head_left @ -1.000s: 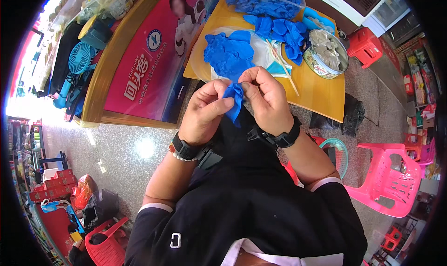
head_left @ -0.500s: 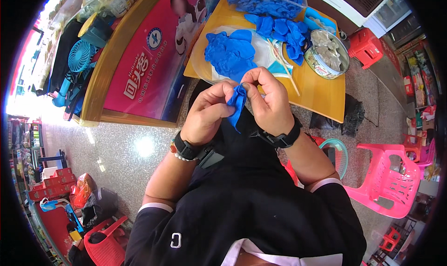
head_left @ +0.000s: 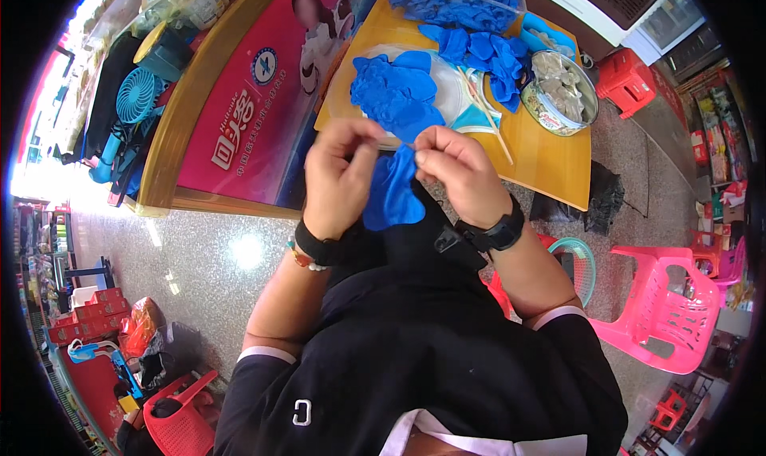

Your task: Shaping and molding a piece of blue modeling clay or dough using hands and a small stick.

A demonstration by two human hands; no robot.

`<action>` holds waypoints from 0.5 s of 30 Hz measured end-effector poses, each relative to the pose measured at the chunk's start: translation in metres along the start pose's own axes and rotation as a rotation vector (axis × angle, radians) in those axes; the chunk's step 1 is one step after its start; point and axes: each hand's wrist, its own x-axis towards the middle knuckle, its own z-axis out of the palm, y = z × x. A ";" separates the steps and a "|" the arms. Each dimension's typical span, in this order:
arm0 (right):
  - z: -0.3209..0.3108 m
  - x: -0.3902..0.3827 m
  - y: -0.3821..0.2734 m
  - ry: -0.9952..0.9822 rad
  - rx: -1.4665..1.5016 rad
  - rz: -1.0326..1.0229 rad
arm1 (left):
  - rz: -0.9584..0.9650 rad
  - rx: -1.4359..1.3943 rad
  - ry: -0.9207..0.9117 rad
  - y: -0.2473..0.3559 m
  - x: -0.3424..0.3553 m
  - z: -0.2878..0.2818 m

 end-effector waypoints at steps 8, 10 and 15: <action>0.004 0.005 0.010 0.221 -0.008 -0.134 | -0.181 -0.018 -0.201 0.034 -0.021 0.002; 0.010 0.004 0.010 0.238 -0.013 -0.172 | -0.315 -0.074 -0.165 0.033 -0.023 0.014; 0.015 0.000 0.012 0.176 0.036 -0.166 | -0.155 -0.186 0.011 0.013 -0.020 0.021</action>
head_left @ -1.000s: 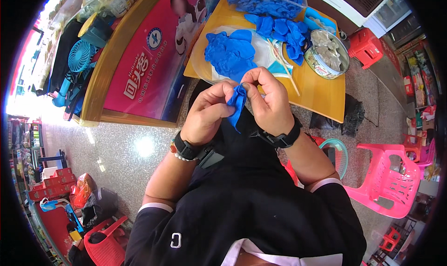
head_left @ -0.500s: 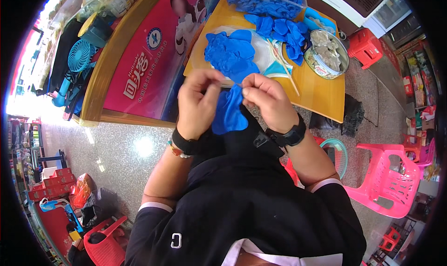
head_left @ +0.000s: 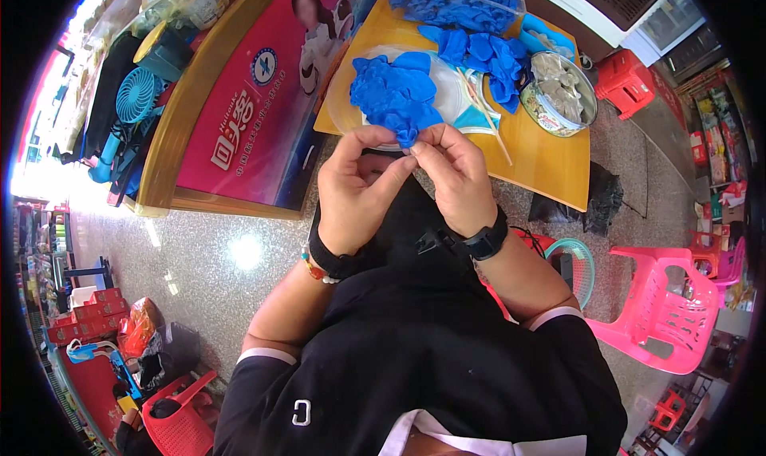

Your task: Shaping and molding a piece of blue modeling clay or dough using hands and a small stick.

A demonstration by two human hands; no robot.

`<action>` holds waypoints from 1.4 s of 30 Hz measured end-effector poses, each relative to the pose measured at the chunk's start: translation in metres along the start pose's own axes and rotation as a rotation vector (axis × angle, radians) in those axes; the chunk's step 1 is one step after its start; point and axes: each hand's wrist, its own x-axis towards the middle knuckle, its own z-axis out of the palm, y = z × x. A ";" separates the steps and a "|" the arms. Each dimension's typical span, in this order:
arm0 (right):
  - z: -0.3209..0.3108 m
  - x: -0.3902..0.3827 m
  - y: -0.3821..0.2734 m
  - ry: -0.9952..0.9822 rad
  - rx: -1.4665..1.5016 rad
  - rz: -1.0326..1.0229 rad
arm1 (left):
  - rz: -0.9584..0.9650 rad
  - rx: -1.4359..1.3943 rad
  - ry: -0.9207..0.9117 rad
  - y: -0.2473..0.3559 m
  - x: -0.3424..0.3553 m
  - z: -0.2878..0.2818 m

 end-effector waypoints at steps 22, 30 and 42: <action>-0.006 -0.001 0.006 -0.287 0.119 0.180 | 0.307 0.560 0.023 -0.018 0.014 -0.018; 0.011 -0.004 -0.003 -0.323 -0.477 -0.376 | -0.080 -0.515 0.003 -0.014 0.009 -0.009; -0.001 -0.003 0.001 -0.257 -0.060 -0.040 | 0.221 -0.228 0.161 -0.008 0.007 -0.008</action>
